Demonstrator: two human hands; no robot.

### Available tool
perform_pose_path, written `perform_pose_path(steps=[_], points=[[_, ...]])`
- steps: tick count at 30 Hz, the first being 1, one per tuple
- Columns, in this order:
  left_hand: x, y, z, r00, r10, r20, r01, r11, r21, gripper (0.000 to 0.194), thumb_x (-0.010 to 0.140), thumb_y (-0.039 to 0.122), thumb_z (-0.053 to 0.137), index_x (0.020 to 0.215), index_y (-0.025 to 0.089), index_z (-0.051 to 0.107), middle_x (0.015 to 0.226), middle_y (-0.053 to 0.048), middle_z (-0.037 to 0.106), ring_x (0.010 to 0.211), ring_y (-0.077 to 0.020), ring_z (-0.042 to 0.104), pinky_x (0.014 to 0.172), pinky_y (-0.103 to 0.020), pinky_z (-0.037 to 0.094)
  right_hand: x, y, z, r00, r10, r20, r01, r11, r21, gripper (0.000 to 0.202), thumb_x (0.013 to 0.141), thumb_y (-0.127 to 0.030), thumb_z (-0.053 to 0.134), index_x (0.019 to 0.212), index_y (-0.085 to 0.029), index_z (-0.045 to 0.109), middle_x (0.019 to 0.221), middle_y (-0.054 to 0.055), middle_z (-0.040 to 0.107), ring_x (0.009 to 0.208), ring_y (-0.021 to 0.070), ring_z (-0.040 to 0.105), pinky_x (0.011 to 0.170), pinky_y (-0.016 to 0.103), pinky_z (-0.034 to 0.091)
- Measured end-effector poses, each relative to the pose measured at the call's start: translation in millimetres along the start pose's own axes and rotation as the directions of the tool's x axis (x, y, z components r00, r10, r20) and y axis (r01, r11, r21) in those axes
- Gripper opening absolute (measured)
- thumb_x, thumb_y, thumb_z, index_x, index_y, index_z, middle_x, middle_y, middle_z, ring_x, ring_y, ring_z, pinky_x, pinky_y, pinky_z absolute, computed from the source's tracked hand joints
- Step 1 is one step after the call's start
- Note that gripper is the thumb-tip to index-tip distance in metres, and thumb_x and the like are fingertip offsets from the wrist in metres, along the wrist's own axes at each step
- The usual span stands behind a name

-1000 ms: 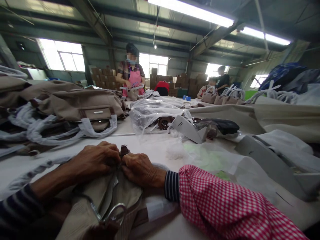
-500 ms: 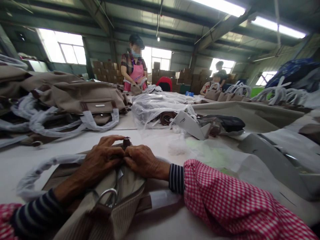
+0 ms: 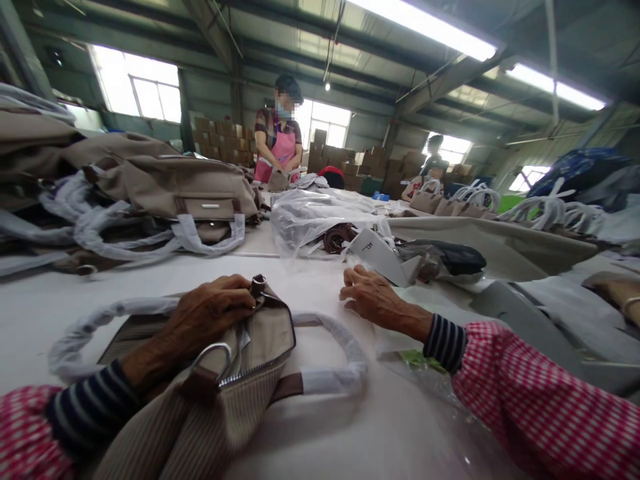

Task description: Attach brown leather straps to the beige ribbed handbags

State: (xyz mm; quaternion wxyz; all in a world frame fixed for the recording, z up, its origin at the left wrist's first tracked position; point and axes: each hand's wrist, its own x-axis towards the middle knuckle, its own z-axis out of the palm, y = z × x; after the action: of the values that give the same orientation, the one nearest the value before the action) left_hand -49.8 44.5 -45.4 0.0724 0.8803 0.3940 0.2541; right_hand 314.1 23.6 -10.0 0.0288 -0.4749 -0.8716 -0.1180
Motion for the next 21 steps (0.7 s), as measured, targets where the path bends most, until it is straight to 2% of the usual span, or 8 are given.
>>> perform_pose_path(steps=[3, 6, 8, 11, 13, 15, 18, 21], points=[[0.4, 1.7, -1.1, 1.0, -0.015, 0.004, 0.015, 1.0, 0.01, 0.025, 0.095, 0.035, 0.056, 0.092, 0.024, 0.078, 0.117, -0.007, 0.071, 0.103, -0.0263, 0.066, 0.084, -0.035, 0.048, 1.4, -4.7, 8.4, 0.999, -0.005, -0.039, 0.003, 0.998, -0.058, 0.024, 0.098, -0.014, 0.063, 0.076, -0.017, 0.073, 0.098, 0.01, 0.065, 0.093, 0.0225, 0.05, 0.075, 0.034, 0.035], [0.8, 2.7, -1.3, 1.0, -0.014, 0.006, 0.014, 1.0, 0.007, 0.023, 0.095, 0.034, 0.057, 0.091, 0.024, 0.077, 0.116, -0.006, 0.071, 0.105, -0.0263, 0.066, 0.087, -0.035, 0.048, -0.4, -5.2, 6.4, 0.997, -0.038, -0.065, 0.036, 0.999, -0.029, 0.027, 0.099, -0.012, 0.06, 0.075, -0.017, 0.072, 0.096, 0.009, 0.066, 0.09, 0.0205, 0.051, 0.073, 0.032, 0.036], [1.0, 3.2, -1.4, 1.0, -0.014, 0.009, 0.014, 1.0, -0.004, 0.023, 0.095, 0.034, 0.057, 0.09, 0.025, 0.077, 0.116, -0.006, 0.071, 0.106, -0.026, 0.065, 0.088, -0.035, 0.048, -6.5, -6.5, 1.1, 0.993, -0.057, -0.1, 0.062, 0.997, 0.053, 0.027, 0.1, -0.011, 0.06, 0.076, -0.017, 0.072, 0.095, 0.009, 0.066, 0.089, 0.0193, 0.053, 0.072, 0.03, 0.037], [0.8, 3.6, -1.7, 1.0, -0.014, 0.007, 0.014, 1.0, -0.017, 0.023, 0.095, 0.035, 0.057, 0.088, 0.025, 0.077, 0.114, -0.005, 0.071, 0.104, -0.0254, 0.065, 0.088, -0.035, 0.047, -22.7, -15.5, -8.3, 0.979, -0.096, -0.18, 0.151, 0.933, 0.326, 0.023, 0.102, -0.015, 0.059, 0.085, -0.017, 0.075, 0.099, 0.009, 0.07, 0.089, 0.018, 0.06, 0.077, 0.03, 0.043], [0.4, 3.4, -1.7, 1.0, -0.007, 0.001, 0.007, 1.0, -0.014, 0.023, 0.095, 0.034, 0.057, 0.087, 0.025, 0.076, 0.113, -0.005, 0.071, 0.103, -0.025, 0.064, 0.087, -0.034, 0.047, -34.9, -25.4, -13.7, 0.977, -0.035, -0.21, 0.147, 0.825, 0.546, 0.019, 0.102, -0.021, 0.061, 0.091, -0.018, 0.076, 0.097, 0.008, 0.073, 0.087, 0.0175, 0.065, 0.08, 0.03, 0.048], [-0.2, 2.4, -1.1, 1.0, 0.005, -0.006, -0.005, 1.0, -0.003, 0.023, 0.095, 0.032, 0.056, 0.087, 0.025, 0.077, 0.114, -0.005, 0.07, 0.103, -0.0248, 0.064, 0.086, -0.034, 0.047, -44.5, -35.8, -17.7, 0.974, 0.124, -0.189, 0.051, 0.694, 0.719, 0.015, 0.099, -0.026, 0.067, 0.092, -0.02, 0.078, 0.089, 0.005, 0.076, 0.078, 0.0168, 0.067, 0.074, 0.029, 0.05], [-0.6, -0.4, 0.4, 1.0, 0.022, -0.011, -0.021, 1.0, 0.017, 0.023, 0.096, 0.029, 0.055, 0.089, 0.024, 0.077, 0.114, -0.004, 0.069, 0.103, -0.0247, 0.063, 0.086, -0.035, 0.047, -48.8, -49.2, -21.7, 0.946, 0.316, -0.077, -0.092, 0.486, 0.869, 0.01, 0.088, -0.029, 0.076, 0.086, -0.02, 0.081, 0.078, 0.003, 0.076, 0.067, 0.0158, 0.066, 0.059, 0.026, 0.049], [-0.8, -3.0, 1.6, 0.999, 0.047, -0.017, -0.047, 0.998, 0.041, 0.022, 0.097, 0.029, 0.057, 0.091, 0.024, 0.077, 0.116, -0.006, 0.069, 0.106, -0.0259, 0.063, 0.088, -0.038, 0.049, -39.7, -60.4, -25.4, 0.93, 0.36, 0.068, -0.163, 0.24, 0.957, 0.017, 0.079, -0.032, 0.083, 0.089, -0.019, 0.079, 0.07, 0.002, 0.074, 0.059, 0.0152, 0.065, 0.046, 0.023, 0.044]])
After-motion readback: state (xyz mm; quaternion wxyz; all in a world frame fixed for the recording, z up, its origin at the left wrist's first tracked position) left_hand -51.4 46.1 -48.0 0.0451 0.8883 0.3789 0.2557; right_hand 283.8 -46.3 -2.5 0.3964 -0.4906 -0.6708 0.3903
